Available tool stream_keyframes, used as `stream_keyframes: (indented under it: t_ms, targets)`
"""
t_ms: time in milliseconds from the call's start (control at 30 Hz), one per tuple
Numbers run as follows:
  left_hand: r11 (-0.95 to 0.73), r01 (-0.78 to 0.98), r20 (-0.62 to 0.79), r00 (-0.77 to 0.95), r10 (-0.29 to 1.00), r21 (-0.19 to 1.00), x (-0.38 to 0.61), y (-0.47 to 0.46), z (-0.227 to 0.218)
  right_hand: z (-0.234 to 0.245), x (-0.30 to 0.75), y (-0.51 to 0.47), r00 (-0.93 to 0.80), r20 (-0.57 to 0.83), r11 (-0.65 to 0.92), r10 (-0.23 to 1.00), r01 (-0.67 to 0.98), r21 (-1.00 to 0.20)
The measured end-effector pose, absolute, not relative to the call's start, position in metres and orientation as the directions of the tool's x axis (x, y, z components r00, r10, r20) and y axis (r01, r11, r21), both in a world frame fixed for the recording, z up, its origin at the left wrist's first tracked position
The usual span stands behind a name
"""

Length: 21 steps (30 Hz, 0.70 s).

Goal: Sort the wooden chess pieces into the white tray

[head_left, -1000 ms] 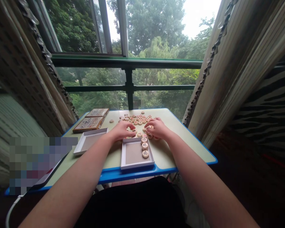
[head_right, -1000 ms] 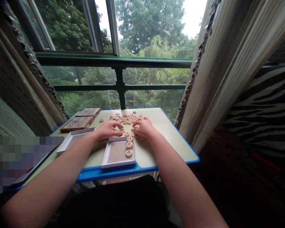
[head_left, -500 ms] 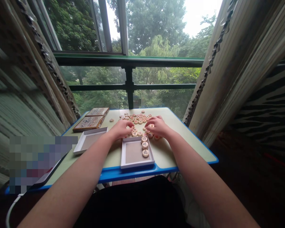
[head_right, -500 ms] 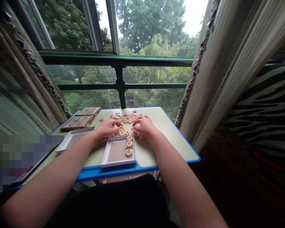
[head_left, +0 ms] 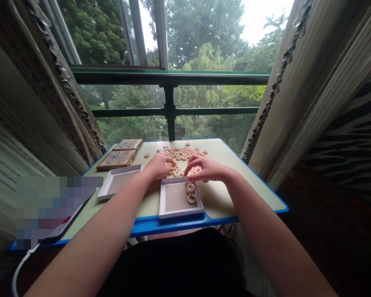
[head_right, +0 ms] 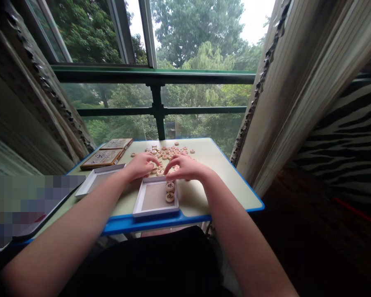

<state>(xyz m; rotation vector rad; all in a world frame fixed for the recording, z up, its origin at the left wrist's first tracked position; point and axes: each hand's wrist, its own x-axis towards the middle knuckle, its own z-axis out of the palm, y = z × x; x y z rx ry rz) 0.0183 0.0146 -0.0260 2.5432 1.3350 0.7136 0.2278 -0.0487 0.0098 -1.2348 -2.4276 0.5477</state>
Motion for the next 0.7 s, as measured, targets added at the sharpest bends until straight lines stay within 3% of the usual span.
stream_keyframes:
  t_ms: [400,700]
  targets:
    - [-0.595,0.708,0.33,0.498,0.802,0.38,0.019,0.017,-0.029,0.015,0.225,-0.063,-0.625,0.044,0.594,0.78,0.716,-0.366]
    - [-0.59,0.709,0.345,0.482,0.805,0.387,0.02,0.012,-0.025,0.01,0.225,-0.058,-0.652,-0.036,0.599,0.757,0.715,-0.36]
